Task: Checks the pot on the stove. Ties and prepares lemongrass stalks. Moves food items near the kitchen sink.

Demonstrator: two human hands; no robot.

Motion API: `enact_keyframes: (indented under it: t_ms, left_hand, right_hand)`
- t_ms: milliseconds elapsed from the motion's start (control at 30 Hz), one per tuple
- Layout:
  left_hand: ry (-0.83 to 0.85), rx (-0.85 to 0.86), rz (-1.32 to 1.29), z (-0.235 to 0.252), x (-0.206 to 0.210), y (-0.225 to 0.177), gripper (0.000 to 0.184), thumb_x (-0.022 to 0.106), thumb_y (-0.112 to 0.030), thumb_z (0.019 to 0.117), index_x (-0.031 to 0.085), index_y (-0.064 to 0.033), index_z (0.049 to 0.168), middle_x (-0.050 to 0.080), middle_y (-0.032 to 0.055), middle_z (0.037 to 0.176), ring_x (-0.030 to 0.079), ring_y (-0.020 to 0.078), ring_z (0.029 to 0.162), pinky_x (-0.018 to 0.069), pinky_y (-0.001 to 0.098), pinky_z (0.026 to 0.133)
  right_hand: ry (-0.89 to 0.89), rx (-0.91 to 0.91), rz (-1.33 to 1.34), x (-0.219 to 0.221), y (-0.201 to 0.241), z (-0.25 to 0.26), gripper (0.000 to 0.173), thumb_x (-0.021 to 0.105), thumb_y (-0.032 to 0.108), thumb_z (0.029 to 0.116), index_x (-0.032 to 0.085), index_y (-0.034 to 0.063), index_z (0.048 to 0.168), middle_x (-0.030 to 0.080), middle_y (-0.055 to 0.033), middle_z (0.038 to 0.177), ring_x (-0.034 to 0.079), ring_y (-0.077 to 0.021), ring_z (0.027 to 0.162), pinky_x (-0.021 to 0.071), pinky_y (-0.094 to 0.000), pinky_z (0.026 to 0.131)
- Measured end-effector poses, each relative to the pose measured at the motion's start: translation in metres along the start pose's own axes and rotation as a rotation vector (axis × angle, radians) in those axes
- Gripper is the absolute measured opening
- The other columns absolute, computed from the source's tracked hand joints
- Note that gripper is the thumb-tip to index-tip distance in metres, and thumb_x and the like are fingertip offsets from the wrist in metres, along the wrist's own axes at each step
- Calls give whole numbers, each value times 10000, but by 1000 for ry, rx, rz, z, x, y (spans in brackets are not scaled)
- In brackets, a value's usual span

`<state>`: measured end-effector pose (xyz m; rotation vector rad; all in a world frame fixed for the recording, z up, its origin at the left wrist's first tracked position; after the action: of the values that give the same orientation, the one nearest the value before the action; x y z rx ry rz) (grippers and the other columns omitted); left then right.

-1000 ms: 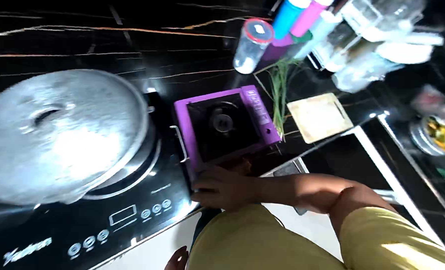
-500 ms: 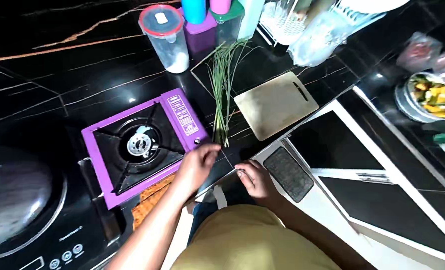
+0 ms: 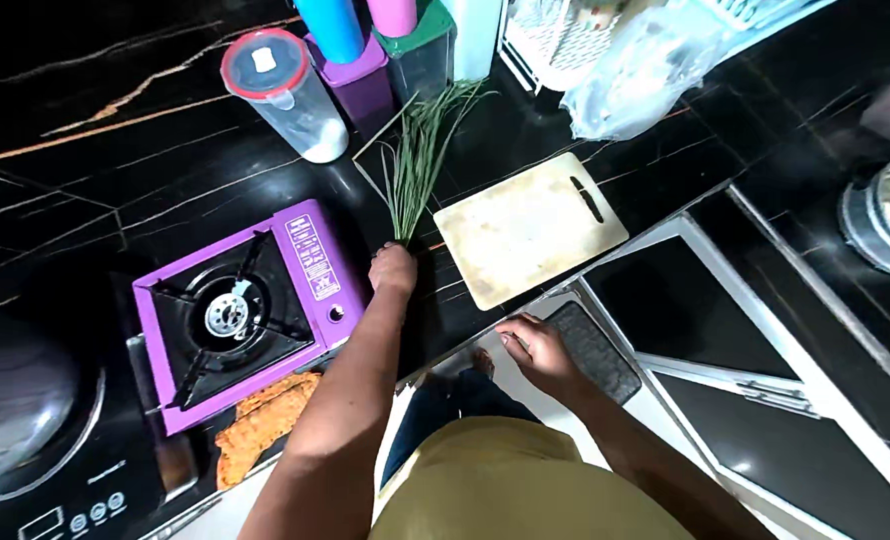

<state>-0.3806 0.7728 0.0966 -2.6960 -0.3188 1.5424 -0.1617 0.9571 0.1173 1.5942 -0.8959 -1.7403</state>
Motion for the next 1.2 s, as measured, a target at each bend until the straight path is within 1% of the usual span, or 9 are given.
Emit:
enact_keyframes:
  t_ms: [167, 267, 467, 633, 667, 733, 800, 933, 1200]
  left_hand:
    - [5, -1, 111, 7, 10, -5, 494, 521, -207, 1033, 462, 109, 1408, 514, 337, 1400, 517, 495, 1314, 507, 630, 972]
    - [12, 24, 83, 5, 4, -5, 473, 528, -208, 1033, 488, 113, 1377, 533, 328, 1386, 530, 480, 1307, 494, 624, 1002]
    - [110, 66, -261, 1, -12, 5, 394, 520, -258, 1044, 607, 89, 1208, 642, 329, 1190, 640, 479, 1133, 502, 668, 941]
    - [236, 42, -588, 12, 2, 18, 385, 487, -270, 1073, 576, 36, 1289, 702, 204, 1133, 727, 295, 903, 597, 484, 825]
    - [215, 59, -547, 11, 0, 18, 370, 541, -265, 1048, 599, 38, 1253, 710, 198, 1107, 726, 293, 907, 594, 490, 831]
    - [143, 122, -371, 4, -9, 12, 404, 690, -295, 968, 658, 70, 1140, 686, 269, 1106, 679, 414, 1045, 528, 623, 919]
    - [118, 172, -191, -5, -12, 1, 383, 729, -276, 938, 678, 73, 1087, 670, 305, 1130, 647, 472, 1117, 501, 675, 941]
    - [155, 170, -12, -15, -8, -18, 279, 663, -179, 954, 670, 86, 1042, 662, 309, 1154, 644, 467, 1135, 520, 659, 913]
    - [212, 200, -152, -9, -11, -14, 378, 574, -271, 1031, 632, 99, 1083, 651, 322, 1115, 655, 463, 1074, 507, 652, 908]
  right_hand:
    - [64, -15, 66, 13, 6, 3, 263, 546, 206, 1027, 752, 55, 1088, 726, -108, 1089, 677, -205, 1067, 547, -378, 972]
    - [30, -12, 81, 12, 16, 4, 263, 544, 205, 1028, 749, 54, 1094, 719, -114, 1099, 672, -205, 1075, 549, -371, 968]
    - [78, 49, 174, 14, 24, 5, 257, 560, 188, 1025, 736, 22, 1111, 705, -139, 1100, 681, -163, 964, 572, -296, 862]
    - [140, 251, 210, 28, 26, 35, 275, 562, 161, 1025, 714, -7, 1180, 702, -163, 1150, 679, -179, 1037, 545, -322, 952]
    - [162, 284, 165, 36, 26, 45, 287, 562, 178, 1031, 711, 2, 1202, 705, -160, 1175, 678, -191, 1082, 533, -343, 992]
    - [228, 328, 84, 54, 27, 66, 311, 558, 205, 1043, 701, 19, 1247, 702, -157, 1228, 663, -224, 1166, 499, -391, 1060]
    - [274, 351, 72, 73, 30, 83, 305, 574, 211, 1042, 700, 24, 1247, 704, -155, 1219, 662, -239, 1167, 499, -418, 1058]
    - [309, 397, 149, 93, 41, 94, 298, 593, 215, 1039, 691, 24, 1246, 709, -156, 1188, 674, -229, 1123, 513, -416, 1023]
    - [143, 575, 434, 82, 19, 77, 297, 585, 177, 1047, 643, 14, 1289, 672, -169, 1200, 685, -207, 1019, 563, -367, 917]
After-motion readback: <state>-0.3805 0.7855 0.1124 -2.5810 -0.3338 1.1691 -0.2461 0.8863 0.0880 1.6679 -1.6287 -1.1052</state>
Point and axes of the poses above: each hand's wrist, its own z-axis towards the middle knuckle, its own x-axis out of the palm, y = z × x, the point moved 9 cm from there along z, towards the middle knuckle
